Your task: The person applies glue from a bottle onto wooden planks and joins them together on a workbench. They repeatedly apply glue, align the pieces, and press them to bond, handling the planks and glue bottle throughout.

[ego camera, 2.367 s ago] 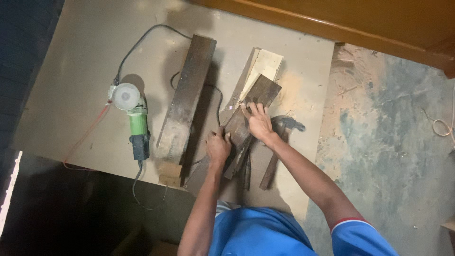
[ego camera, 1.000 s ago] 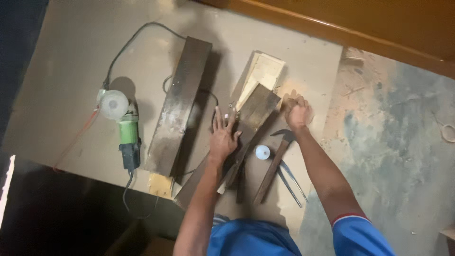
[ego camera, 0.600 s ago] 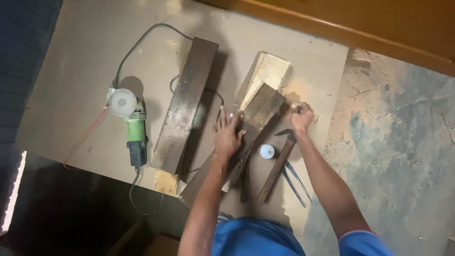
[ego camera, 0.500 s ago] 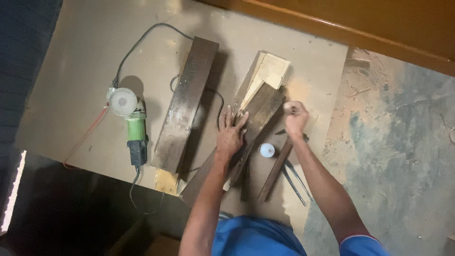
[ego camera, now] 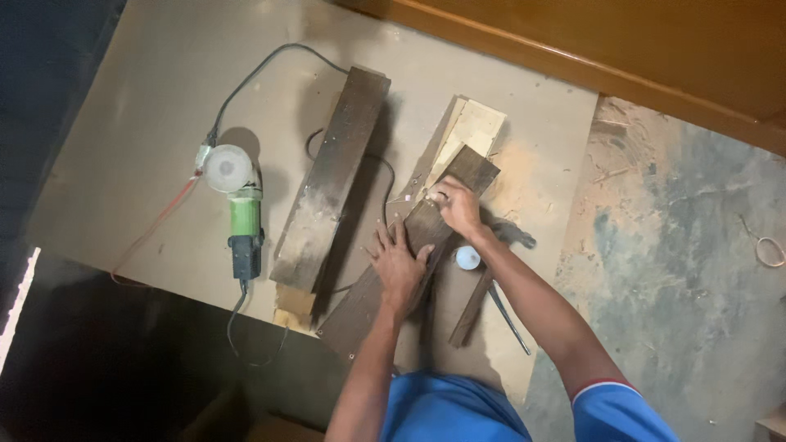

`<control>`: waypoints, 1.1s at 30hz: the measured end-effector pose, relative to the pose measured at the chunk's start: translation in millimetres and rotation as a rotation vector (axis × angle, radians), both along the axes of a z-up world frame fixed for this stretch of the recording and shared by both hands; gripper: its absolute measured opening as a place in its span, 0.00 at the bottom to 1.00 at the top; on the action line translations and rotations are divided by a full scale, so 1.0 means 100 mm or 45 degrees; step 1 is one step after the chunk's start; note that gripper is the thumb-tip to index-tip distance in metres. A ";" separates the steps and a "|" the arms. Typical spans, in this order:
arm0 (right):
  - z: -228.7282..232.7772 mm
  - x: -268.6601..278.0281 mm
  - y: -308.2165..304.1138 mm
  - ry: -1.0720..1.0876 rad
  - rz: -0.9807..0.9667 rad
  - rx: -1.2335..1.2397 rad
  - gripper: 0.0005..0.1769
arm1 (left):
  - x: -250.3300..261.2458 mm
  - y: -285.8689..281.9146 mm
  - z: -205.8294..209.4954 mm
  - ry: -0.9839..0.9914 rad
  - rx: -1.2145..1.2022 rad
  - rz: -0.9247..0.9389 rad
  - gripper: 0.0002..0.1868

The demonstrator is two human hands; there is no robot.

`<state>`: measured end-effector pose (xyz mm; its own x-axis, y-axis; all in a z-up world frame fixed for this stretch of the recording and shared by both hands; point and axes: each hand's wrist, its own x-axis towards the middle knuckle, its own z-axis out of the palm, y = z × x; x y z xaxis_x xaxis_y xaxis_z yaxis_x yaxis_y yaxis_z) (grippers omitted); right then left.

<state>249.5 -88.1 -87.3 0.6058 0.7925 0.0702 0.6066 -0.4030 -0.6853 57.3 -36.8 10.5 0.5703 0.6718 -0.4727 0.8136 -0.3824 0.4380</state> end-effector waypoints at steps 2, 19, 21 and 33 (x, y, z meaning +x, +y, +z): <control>-0.07 0.00 0.00 -0.014 0.008 0.003 0.02 | -0.03 0.01 0.02 -0.032 -0.010 0.001 0.51; -0.19 0.29 -1.33 0.668 -1.213 0.294 0.08 | 0.49 0.50 -0.65 -0.007 0.184 -0.736 0.47; 0.30 0.03 -1.52 0.740 -1.310 0.074 0.06 | 0.54 0.59 -0.75 -0.014 0.166 -0.776 0.55; -0.56 -0.29 -2.15 0.585 -1.056 -0.003 0.07 | 0.47 0.54 -0.53 -0.080 0.114 -0.600 0.57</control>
